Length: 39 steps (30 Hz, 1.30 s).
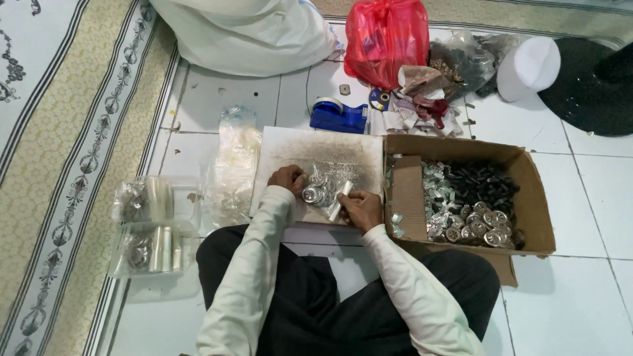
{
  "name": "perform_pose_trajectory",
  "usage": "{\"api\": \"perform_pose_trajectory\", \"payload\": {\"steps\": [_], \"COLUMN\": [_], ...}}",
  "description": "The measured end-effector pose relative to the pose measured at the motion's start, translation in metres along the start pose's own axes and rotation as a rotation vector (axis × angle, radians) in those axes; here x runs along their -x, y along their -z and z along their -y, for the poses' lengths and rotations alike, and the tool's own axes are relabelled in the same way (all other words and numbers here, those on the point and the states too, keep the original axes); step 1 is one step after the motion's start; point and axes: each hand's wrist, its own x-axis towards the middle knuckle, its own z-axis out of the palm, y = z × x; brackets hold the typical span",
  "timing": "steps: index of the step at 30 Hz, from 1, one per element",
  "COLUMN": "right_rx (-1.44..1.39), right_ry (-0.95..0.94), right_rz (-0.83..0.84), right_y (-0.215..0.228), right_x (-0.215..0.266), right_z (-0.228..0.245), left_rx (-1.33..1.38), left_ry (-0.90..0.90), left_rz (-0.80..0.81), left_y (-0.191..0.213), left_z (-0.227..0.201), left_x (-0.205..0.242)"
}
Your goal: The person sits on the floor and sorts small metal washers from a cardboard box onto a white board. They then place the sorted washers into a clear plastic bag.
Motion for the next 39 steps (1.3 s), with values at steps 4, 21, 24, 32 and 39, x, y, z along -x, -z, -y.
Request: {"api": "perform_pose_trajectory", "payload": {"steps": [4,21,24,32,39], "right_rx": [0.032,-0.045,-0.019,0.015,0.017], "right_ry": [0.003,-0.035,-0.033,0.072,0.11], "right_rz": [0.0,-0.048,-0.038,0.085,0.203], "right_y": [0.002,0.0,0.0,-0.051,-0.125], "right_x": [0.004,0.0,0.012,0.012,0.057], "right_z": [0.005,0.004,0.018,0.021,0.046], "left_rx": [0.006,0.078,0.092,0.207,0.294], "left_ry": [-0.031,-0.027,-0.056,0.013,0.127], "left_rz": [0.006,-0.047,-0.065,-0.16,-0.226], "left_y": [0.002,-0.006,-0.002,0.044,0.105], "left_z": [0.0,0.009,0.013,0.076,0.147], "left_x": [0.002,-0.003,0.001,0.017,0.051]}}
